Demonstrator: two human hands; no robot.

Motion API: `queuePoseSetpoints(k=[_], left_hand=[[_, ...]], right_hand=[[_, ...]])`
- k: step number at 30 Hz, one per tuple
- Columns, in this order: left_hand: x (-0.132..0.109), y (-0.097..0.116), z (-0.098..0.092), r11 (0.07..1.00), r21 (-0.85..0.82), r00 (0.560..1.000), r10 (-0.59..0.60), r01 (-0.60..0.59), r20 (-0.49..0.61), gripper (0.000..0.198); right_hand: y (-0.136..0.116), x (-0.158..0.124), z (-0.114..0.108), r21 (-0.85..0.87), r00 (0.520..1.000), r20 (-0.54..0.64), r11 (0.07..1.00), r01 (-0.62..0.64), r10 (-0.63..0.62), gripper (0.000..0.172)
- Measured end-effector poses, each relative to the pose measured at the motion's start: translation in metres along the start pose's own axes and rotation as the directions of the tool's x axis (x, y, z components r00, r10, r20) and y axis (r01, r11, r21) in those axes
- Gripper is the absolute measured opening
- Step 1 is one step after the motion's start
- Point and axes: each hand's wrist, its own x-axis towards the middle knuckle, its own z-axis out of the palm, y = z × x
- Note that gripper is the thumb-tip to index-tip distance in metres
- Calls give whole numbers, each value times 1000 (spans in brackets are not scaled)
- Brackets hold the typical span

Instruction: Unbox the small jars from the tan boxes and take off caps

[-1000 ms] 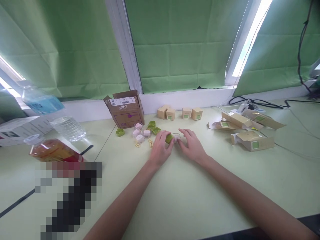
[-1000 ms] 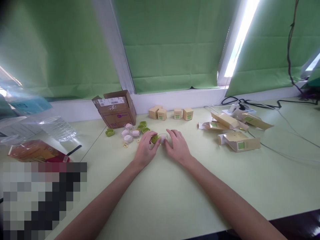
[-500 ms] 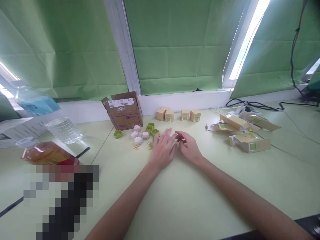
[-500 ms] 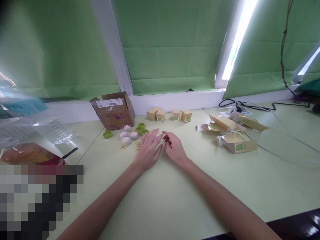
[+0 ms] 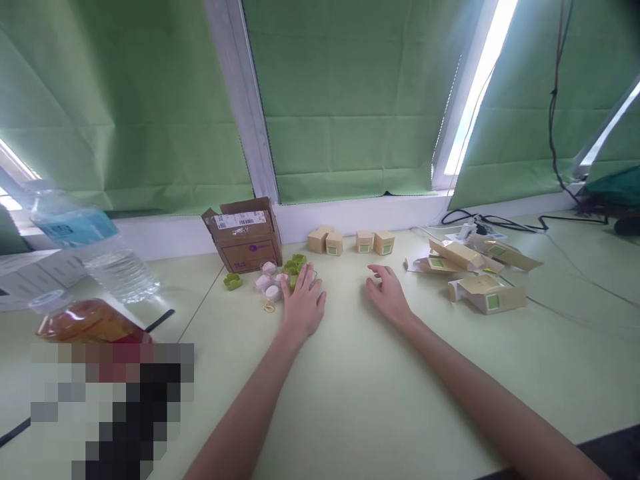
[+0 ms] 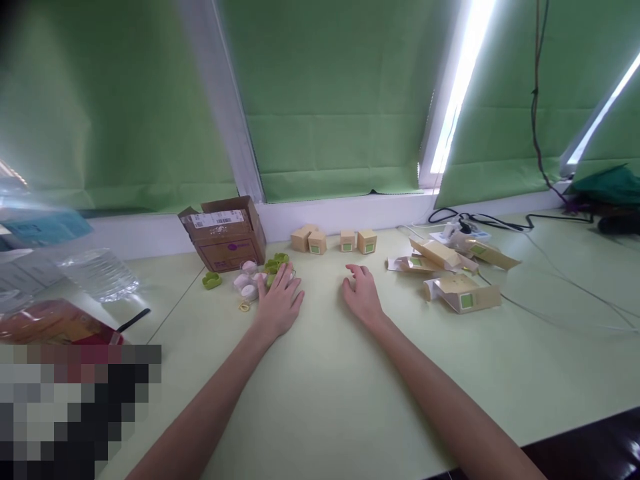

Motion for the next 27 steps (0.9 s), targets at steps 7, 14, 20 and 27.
queuePoseSetpoints(k=[7, 14, 20, 27], left_hand=[[-1, -4, -2, 998, 27, 980, -45, 52, -194, 22], [-5, 24, -11, 870, -307, 923, 370, -385, -108, 25], [-8, 26, -1, 824, -545, 951, 274, -155, 145, 42], [-1, 18, 8, 865, -499, 974, 149, -44, 173, 49]], right_hand=[[24, 50, -9, -98, 992, -122, 995, -4, -8, 44], [63, 130, 11, -60, 930, -306, 971, -232, 203, 87], [76, 146, 30, 17, 919, -271, 956, -294, 287, 77], [65, 107, 5, -4, 961, -108, 966, -257, 255, 75]])
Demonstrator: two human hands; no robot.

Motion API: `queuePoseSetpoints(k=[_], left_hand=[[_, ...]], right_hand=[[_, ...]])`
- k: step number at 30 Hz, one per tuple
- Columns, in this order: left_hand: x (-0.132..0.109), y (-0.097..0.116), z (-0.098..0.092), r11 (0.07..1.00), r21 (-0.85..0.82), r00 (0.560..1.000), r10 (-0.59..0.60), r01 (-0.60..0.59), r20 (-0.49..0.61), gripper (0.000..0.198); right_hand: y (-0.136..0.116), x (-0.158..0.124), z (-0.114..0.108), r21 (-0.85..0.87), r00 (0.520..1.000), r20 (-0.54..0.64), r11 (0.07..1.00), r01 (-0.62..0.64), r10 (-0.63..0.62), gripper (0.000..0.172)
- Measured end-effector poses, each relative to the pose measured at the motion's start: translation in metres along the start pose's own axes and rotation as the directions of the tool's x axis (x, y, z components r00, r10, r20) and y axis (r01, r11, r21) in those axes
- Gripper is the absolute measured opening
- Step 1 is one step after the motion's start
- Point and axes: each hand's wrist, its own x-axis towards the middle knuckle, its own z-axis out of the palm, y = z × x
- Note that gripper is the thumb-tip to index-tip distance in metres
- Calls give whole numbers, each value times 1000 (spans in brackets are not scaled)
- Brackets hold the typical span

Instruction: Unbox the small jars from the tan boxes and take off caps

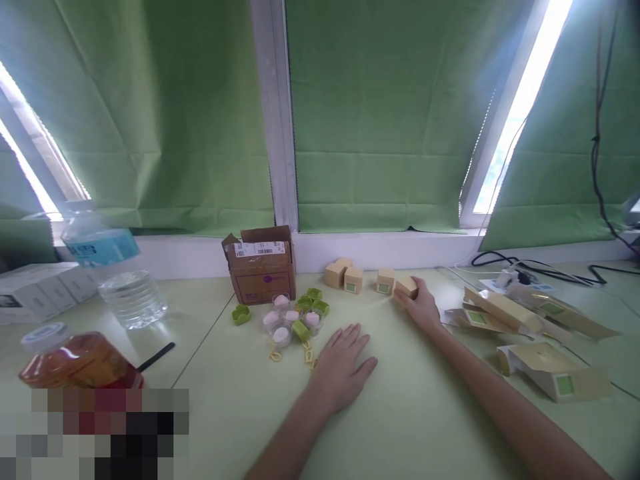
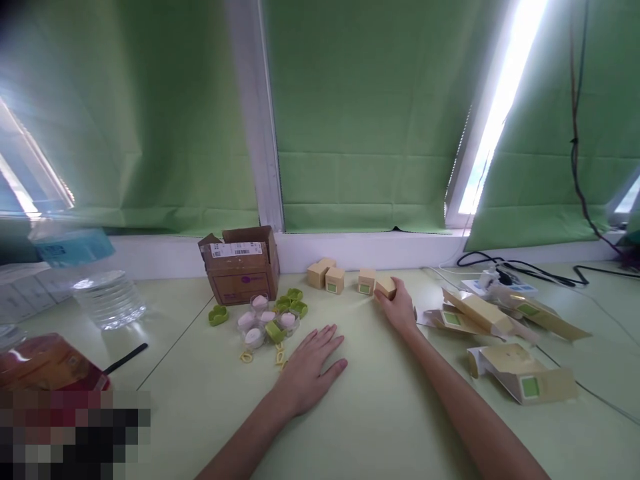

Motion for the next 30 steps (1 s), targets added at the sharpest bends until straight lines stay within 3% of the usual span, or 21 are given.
queuePoseSetpoints(k=[4, 8, 12, 14, 16, 20, 24, 26, 30], left_hand=[[0, -2, 3, 997, -58, 995, -61, 56, -83, 49], [-5, 5, -4, 985, -173, 990, -9, -16, -143, 63], [-12, 14, -11, 966, -230, 992, 111, -120, -54, 82], [-14, 16, -12, 965, -248, 996, 73, -85, -58, 81], [-13, 17, -13, 968, -249, 997, 22, -41, -78, 77], [-10, 18, -11, 979, -203, 989, -60, 33, -131, 68], [-11, 22, -10, 991, -86, 967, -123, 106, -225, 61], [-15, 26, -11, 996, -53, 971, -82, 72, -223, 51], [-22, 34, -16, 979, -149, 987, 123, -137, -99, 23]], right_hand=[[-12, -50, -29, 85, 977, 181, 991, 101, -115, 66], [-39, -103, -49, 377, 805, 513, 921, 100, -297, 66], [-60, -129, -52, 481, 660, 635, 874, 72, -403, 98], [-61, -132, -49, 492, 674, 623, 869, 56, -396, 110], [-57, -133, -47, 452, 721, 589, 888, 80, -365, 111], [-49, -142, -49, 272, 792, 486, 925, 266, -371, 88], [-54, -158, -51, 183, 802, 446, 917, 354, -398, 80], [-59, -164, -49, 183, 802, 458, 924, 336, -383, 84], [-69, -168, -47, 145, 847, 462, 964, 221, -264, 100]])
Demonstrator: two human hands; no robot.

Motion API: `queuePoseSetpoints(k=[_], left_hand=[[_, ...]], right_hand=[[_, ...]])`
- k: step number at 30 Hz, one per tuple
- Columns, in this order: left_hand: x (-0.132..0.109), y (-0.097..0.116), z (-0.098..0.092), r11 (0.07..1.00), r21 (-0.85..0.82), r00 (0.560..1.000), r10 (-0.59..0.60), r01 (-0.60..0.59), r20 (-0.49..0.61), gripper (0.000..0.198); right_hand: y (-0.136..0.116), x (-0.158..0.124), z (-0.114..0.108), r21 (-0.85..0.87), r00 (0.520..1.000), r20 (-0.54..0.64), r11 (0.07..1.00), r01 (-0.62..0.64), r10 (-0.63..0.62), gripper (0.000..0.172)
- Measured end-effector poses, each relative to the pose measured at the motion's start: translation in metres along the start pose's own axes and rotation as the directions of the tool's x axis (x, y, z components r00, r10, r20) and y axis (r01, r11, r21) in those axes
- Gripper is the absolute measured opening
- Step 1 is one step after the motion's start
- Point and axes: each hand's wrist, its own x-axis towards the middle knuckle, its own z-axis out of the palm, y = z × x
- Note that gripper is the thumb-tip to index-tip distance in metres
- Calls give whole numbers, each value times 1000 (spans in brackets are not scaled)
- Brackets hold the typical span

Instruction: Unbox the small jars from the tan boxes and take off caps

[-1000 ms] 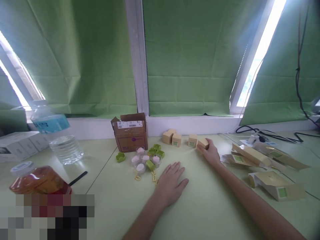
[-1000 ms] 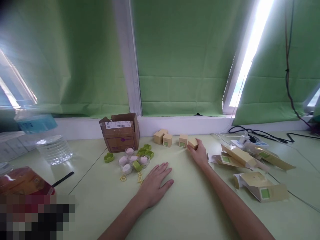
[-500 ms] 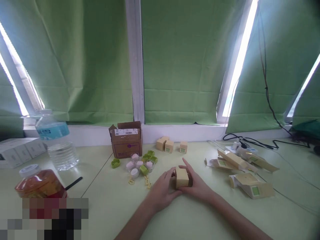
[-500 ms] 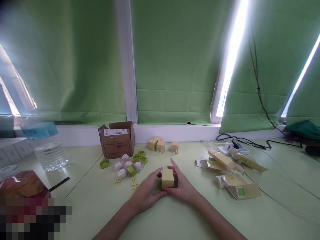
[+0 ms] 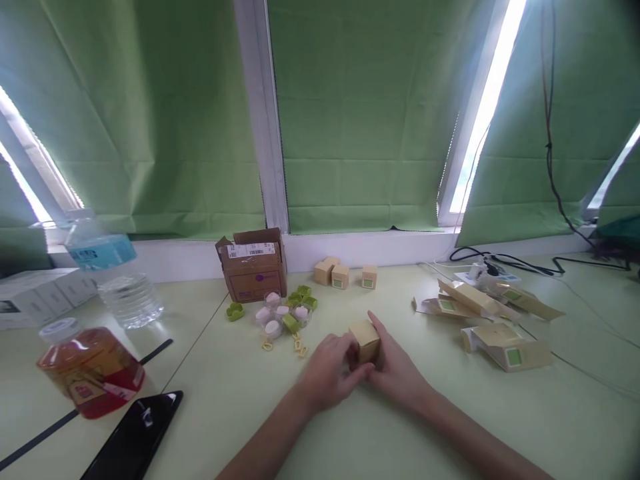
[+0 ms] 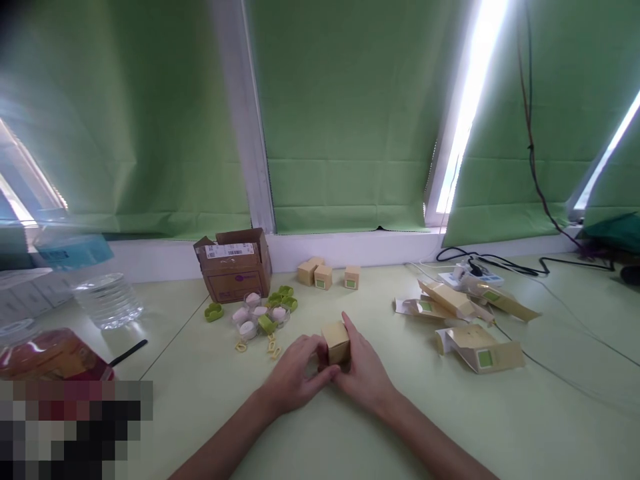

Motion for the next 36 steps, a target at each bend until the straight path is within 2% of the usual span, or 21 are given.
queuePoseSetpoints(k=[3, 6, 8, 9, 11, 13, 16, 20, 25, 28, 31, 36], left_hand=[[1, 2, -2, 994, -90, 998, 70, -69, 3, 20], [4, -1, -1, 995, -89, 988, 28, -42, -154, 19], [6, -2, 0, 996, -86, 969, -13, -8, -247, 19], [6, -3, 1, 996, -92, 966, -21, -3, -256, 26], [5, -4, 2, 993, -115, 980, 3, -26, -200, 46], [4, -5, 4, 990, -125, 991, 47, -64, -129, 55], [2, -6, 7, 998, -43, 993, 40, -45, -112, 60], [-1, -1, 11, 996, 78, 988, -35, 47, -148, 64], [-2, 12, 14, 989, 89, 979, -105, 122, -173, 64], [0, 15, 16, 972, 78, 964, -207, 222, -167, 65], [2, 13, 19, 951, -14, 938, -306, 308, -165, 62], [3, 12, 23, 937, -163, 928, -336, 310, -164, 49]], right_hand=[[-6, 3, 0, -44, 993, -83, 995, -91, 87, 90], [-10, 5, 0, -112, 988, -118, 988, -110, 97, 76], [-10, 5, 0, -200, 995, -99, 980, -24, 4, 71], [-8, 5, 0, -261, 993, -84, 964, 57, -82, 69], [-3, 4, -2, -394, 958, -47, 887, 241, -281, 69], [2, 4, -3, -504, 907, -4, 784, 362, -421, 75], [7, 4, -3, -620, 861, 51, 660, 425, -507, 80], [3, 1, 1, -723, 829, 107, 529, 444, -549, 75], [-2, -2, 3, -752, 813, 138, 474, 458, -565, 67], [0, -1, 1, -726, 782, 151, 469, 502, -605, 58], [2, 2, -2, -695, 748, 161, 465, 549, -643, 50], [2, 4, -4, -652, 719, 174, 468, 596, -673, 47]])
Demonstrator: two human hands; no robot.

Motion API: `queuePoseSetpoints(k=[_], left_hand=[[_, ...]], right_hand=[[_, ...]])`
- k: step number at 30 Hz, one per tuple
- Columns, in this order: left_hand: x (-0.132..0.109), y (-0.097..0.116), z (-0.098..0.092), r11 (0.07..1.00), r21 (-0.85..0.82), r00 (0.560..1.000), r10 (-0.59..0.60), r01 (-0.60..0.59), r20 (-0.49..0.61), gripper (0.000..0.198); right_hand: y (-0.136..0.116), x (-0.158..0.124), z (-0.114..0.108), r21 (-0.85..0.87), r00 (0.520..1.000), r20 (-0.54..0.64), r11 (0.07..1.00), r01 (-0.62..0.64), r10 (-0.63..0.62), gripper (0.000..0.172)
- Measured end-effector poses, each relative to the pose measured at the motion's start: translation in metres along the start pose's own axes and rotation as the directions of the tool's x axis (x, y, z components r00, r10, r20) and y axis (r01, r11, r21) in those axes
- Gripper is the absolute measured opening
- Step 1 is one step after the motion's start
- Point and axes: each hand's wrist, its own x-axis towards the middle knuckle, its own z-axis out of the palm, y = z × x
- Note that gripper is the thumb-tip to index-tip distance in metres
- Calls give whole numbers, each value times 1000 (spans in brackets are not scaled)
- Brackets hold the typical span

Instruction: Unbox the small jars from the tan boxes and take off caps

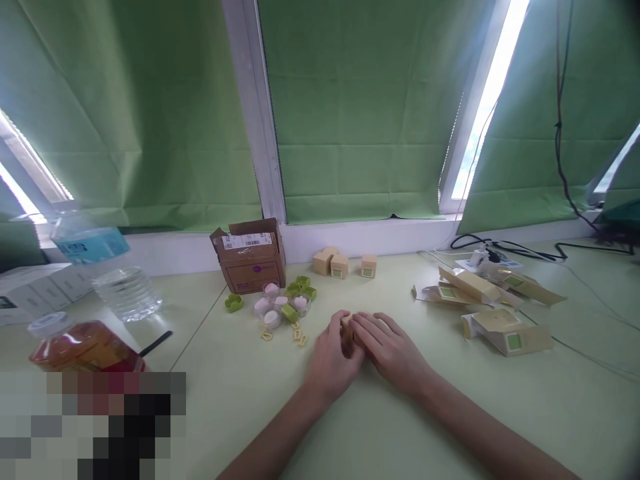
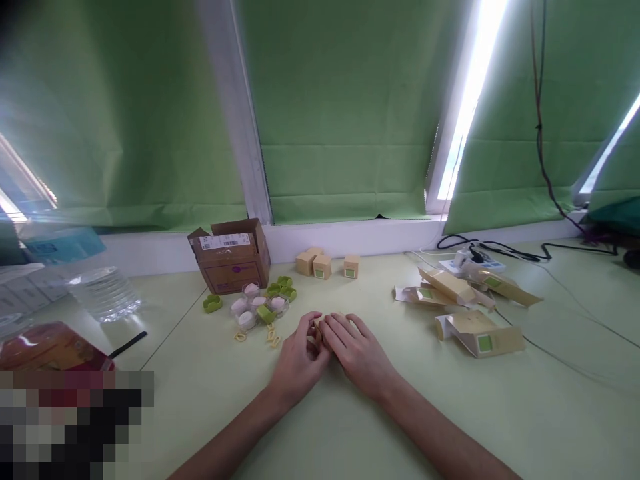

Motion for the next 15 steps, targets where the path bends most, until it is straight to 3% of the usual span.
queuePoseSetpoints(k=[10, 15], left_hand=[[-1, -3, 0, 997, 22, 996, 76, -77, 46, 53], [4, -5, -8, 990, -55, 987, 135, -131, 91, 50]], right_hand=[[-4, 3, -1, 53, 1000, 15, 999, -2, 1, 54], [-2, 1, -1, 108, 999, 31, 994, -33, 30, 64]])
